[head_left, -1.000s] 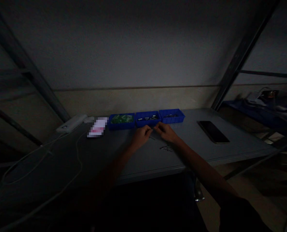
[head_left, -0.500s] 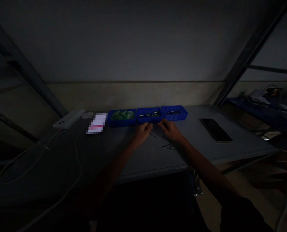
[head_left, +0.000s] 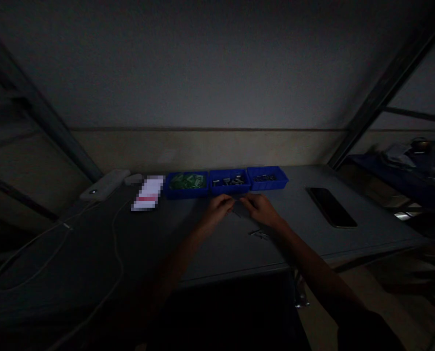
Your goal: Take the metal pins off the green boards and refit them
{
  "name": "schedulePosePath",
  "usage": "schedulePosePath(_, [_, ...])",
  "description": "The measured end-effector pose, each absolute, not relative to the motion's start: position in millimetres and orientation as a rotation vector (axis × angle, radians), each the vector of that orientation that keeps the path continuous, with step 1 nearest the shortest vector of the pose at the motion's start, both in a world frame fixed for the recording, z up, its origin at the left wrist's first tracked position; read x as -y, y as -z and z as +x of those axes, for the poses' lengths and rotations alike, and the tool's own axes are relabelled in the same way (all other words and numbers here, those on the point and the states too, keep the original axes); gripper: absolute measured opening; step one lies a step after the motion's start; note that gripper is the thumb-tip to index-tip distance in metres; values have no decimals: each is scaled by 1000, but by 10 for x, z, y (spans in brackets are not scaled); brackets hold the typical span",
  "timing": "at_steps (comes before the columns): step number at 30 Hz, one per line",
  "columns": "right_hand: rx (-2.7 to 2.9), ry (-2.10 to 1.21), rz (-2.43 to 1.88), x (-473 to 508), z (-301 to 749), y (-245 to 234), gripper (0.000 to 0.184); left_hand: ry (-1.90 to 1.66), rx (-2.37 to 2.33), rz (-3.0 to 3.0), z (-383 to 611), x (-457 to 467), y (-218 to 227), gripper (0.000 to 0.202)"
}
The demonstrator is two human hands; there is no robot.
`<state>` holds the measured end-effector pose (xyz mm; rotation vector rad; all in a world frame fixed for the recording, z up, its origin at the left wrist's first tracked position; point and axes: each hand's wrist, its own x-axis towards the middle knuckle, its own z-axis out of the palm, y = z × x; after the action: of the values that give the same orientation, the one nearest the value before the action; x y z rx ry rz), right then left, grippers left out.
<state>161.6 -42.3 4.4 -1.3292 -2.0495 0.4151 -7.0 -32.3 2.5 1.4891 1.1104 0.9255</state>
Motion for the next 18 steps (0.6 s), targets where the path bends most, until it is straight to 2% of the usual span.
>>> schedulePosePath(7, [2041,-441,-1349,392,1641,-211,37,-974,-1079,1586,-59,326,22,17])
schedulePosePath(14, [1647,-37,-1673,63,2029,-374,39,-781,-1107,2032,158,524,42,18])
schedulePosePath(18, [1535,-9,-1726,-12,2373,-450,43,-627,-1053,2254,203,557,55,29])
